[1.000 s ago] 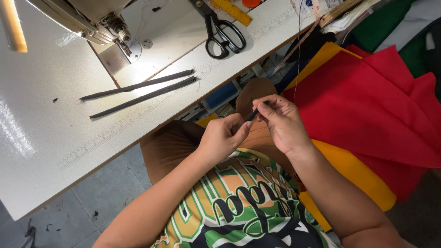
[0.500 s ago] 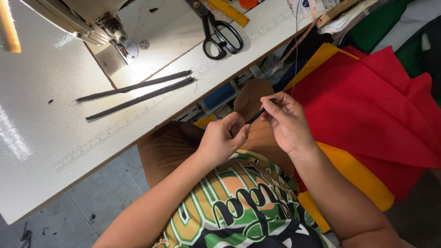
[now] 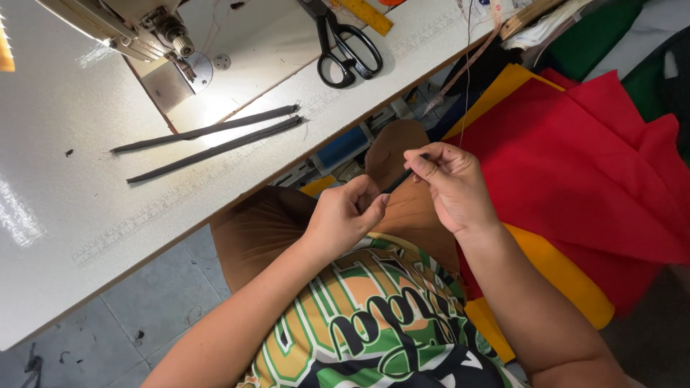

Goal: Aligning and sewing thin black fabric strips using an industrial sewing machine and trimming with scissors.

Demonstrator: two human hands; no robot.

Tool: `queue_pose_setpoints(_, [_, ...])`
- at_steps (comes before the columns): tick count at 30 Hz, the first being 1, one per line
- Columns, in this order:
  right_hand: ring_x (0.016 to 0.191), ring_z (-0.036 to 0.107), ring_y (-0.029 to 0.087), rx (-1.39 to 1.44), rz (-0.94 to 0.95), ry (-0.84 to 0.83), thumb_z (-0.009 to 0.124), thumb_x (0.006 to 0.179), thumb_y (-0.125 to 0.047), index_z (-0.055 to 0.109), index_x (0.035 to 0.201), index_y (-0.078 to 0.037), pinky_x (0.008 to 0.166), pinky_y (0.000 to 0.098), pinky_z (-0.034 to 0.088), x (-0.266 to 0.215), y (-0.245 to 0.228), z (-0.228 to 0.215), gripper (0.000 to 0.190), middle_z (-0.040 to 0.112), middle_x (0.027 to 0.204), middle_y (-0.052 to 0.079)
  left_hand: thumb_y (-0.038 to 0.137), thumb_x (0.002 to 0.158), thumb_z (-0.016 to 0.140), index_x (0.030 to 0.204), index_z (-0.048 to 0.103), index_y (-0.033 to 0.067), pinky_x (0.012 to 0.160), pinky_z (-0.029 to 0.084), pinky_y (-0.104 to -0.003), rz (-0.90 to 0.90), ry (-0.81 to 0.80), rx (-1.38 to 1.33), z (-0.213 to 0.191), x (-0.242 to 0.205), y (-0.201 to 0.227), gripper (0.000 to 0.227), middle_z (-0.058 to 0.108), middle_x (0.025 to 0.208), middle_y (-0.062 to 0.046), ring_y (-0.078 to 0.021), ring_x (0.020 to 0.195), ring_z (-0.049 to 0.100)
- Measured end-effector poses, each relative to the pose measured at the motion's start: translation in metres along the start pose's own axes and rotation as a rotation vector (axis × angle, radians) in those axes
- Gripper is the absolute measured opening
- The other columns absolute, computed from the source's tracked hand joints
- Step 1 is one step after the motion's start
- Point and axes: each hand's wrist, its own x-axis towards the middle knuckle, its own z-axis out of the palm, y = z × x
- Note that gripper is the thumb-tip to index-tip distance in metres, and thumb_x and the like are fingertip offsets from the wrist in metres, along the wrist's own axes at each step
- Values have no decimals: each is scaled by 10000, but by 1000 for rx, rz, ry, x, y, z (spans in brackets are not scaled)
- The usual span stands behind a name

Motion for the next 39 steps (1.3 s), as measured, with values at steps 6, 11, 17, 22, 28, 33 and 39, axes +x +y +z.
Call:
queue_pose_setpoints(6, [737, 700, 148, -34, -16, 45, 827, 1004, -140, 716, 994, -55, 654, 227, 555, 4, 21, -10, 139, 730, 887, 95, 243, 980, 735, 883, 699, 95, 469, 463, -329, 31, -1, -7, 2, -1, 2, 181, 584, 528, -51, -275, 483, 626])
queue_pose_setpoints(11, [741, 692, 160, -25, 89, -94, 814, 961, -142, 773, 1133, 42, 628, 256, 576, -22, 15, 23, 255, 742, 910, 125, 259, 999, 710, 930, 707, 120, 499, 480, -330, -5, 28, -5, -2, 4, -1, 155, 587, 541, -31, -247, 512, 623])
queue_pose_setpoints(17, [706, 730, 167, 45, 153, -1, 790, 940, -12, 794, 1031, 50, 639, 247, 579, -16, 35, 17, 111, 800, 911, 193, 248, 996, 720, 901, 691, 127, 495, 481, -344, -9, 10, 15, 1, 5, -7, 157, 588, 539, -35, -258, 508, 632])
queue_pose_setpoints(22, [699, 756, 165, 106, 137, 87, 802, 933, 10, 777, 953, -18, 646, 259, 612, 1, 5, 7, 43, 811, 989, 197, 243, 1010, 702, 876, 662, 120, 468, 451, -332, 19, -7, -10, -2, 7, 11, 185, 542, 517, -42, -261, 470, 598])
queue_pose_setpoints(28, [722, 740, 156, 56, 138, 77, 825, 940, -20, 775, 1000, 4, 655, 273, 617, 9, 12, -9, 81, 784, 931, 137, 223, 1008, 710, 871, 667, 109, 470, 454, -316, -7, -14, -61, -2, 3, 6, 183, 548, 514, -40, -244, 473, 598])
queue_pose_setpoints(33, [711, 719, 156, 62, 124, 73, 827, 947, -6, 739, 954, -32, 658, 268, 604, 12, 22, -14, 92, 746, 881, 105, 216, 991, 733, 871, 682, 113, 485, 448, -316, -10, -26, -61, -2, 3, -2, 167, 564, 527, -54, -250, 483, 603])
queue_pose_setpoints(39, [739, 732, 150, 36, 143, 42, 791, 980, -46, 763, 1012, -24, 673, 243, 587, 11, -1, 1, 48, 757, 909, 100, 204, 978, 741, 890, 701, 99, 487, 462, -326, -12, -4, -55, -5, 3, -3, 143, 579, 527, -65, -257, 491, 611])
